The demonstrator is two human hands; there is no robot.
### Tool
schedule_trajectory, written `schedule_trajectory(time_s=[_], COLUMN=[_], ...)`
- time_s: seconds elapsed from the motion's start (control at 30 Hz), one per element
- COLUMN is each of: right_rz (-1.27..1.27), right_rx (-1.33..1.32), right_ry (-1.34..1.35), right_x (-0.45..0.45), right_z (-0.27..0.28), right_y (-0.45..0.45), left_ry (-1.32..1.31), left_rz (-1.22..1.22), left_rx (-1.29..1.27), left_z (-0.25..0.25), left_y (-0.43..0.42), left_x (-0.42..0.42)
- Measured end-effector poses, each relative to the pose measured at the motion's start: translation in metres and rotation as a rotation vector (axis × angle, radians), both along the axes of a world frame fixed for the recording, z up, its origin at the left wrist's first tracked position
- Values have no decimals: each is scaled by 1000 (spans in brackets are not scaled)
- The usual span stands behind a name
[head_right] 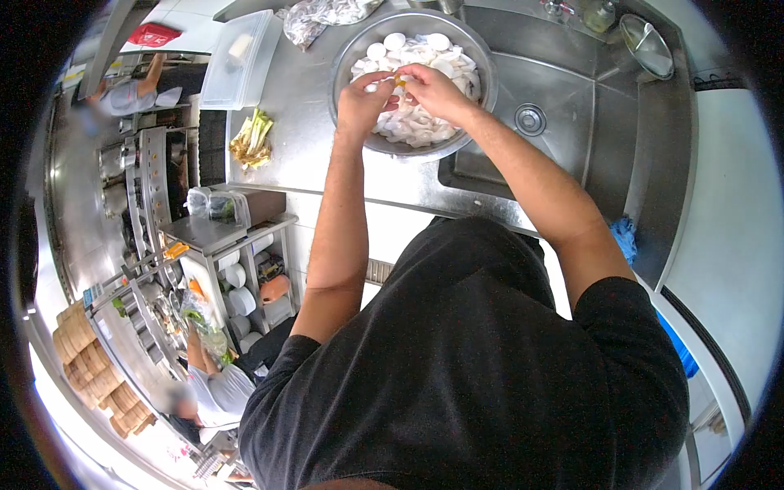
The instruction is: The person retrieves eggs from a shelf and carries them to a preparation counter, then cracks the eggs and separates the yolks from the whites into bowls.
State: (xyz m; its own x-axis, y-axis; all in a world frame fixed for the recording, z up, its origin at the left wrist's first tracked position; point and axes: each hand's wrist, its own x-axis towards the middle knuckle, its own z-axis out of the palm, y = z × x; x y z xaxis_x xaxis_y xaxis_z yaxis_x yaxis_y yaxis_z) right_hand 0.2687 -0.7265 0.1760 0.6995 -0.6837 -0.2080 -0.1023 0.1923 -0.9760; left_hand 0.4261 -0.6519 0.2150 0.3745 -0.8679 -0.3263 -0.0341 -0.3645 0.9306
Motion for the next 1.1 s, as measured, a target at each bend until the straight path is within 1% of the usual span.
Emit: schedule_trajectory(time_s=[0.17,0.47,0.57,0.77,0.87,1.1], right_rz=[5,19,-9,19,24,-86], right_rx=[28,37,47,167,203,284], right_ry=[-31,-5,-113,-226,-233,-246], right_x=[-3,-4,-5,-11,-13,-10], right_z=[1,3,-2,0,5,1], right_y=[0,-3,-3,-3,-3,-1], left_ry=[45,174,191,239,250,268], left_rz=[-15,13,32,53,63,91], left_rx=[-31,-45,-68,-78,-83,-117], left_z=[-5,3,5,13,13,13], left_y=[1,3,4,5,6,8], left_x=[6,6,6,5,4,-2])
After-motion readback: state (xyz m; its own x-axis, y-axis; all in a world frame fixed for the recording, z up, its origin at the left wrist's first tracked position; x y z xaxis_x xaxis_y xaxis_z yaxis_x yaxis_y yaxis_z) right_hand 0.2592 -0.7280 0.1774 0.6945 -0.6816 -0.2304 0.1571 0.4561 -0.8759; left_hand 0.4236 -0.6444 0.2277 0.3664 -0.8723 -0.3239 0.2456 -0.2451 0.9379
